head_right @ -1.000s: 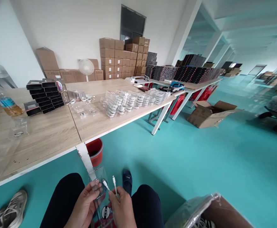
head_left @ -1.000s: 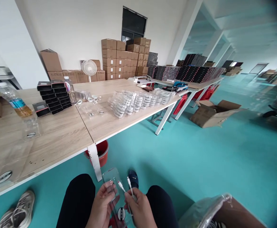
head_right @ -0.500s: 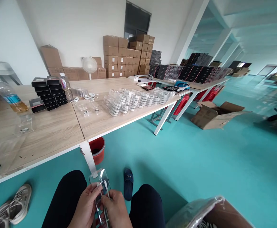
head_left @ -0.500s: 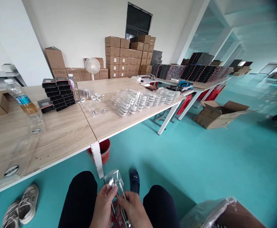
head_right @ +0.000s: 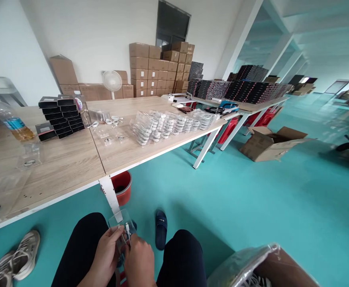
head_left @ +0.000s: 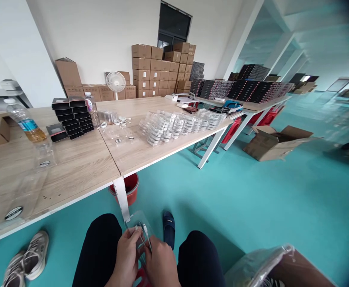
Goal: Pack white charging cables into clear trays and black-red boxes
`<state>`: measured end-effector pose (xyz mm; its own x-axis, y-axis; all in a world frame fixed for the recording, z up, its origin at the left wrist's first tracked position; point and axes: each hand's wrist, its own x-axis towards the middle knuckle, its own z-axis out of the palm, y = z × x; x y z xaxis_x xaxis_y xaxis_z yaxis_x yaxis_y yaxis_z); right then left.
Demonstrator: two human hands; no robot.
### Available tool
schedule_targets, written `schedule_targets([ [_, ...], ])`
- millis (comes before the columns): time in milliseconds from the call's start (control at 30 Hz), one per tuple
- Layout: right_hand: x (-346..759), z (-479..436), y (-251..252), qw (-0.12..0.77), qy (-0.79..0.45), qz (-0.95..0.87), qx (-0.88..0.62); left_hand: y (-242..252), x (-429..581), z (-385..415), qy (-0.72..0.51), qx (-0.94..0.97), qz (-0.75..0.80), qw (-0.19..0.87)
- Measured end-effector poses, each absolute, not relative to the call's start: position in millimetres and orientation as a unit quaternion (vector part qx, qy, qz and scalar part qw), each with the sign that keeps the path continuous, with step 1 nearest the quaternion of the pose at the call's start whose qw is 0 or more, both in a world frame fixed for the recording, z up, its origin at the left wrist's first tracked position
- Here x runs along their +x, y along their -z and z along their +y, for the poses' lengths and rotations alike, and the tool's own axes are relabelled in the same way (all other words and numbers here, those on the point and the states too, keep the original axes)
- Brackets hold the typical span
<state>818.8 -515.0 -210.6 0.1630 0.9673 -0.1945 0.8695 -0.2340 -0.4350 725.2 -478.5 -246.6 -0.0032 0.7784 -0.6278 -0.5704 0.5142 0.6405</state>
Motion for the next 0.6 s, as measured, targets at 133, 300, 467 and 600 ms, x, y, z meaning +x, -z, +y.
schedule_targets([
  [133,816,-515,218,0.142,-0.226,-0.612,-0.744,243,720,-474,-0.476,0.127,0.518,0.699],
  [300,820,-518,218,0.220,-0.206,-0.636,-0.710,230,714,-470,-0.497,0.185,0.513,0.675],
  [467,828,-515,210,0.310,-0.203,-0.613,-0.698,217,712,-471,-0.509,0.196,0.491,0.679],
  [600,833,-512,205,0.306,-0.265,-0.583,-0.704,211,711,-475,-0.479,0.180,0.446,0.735],
])
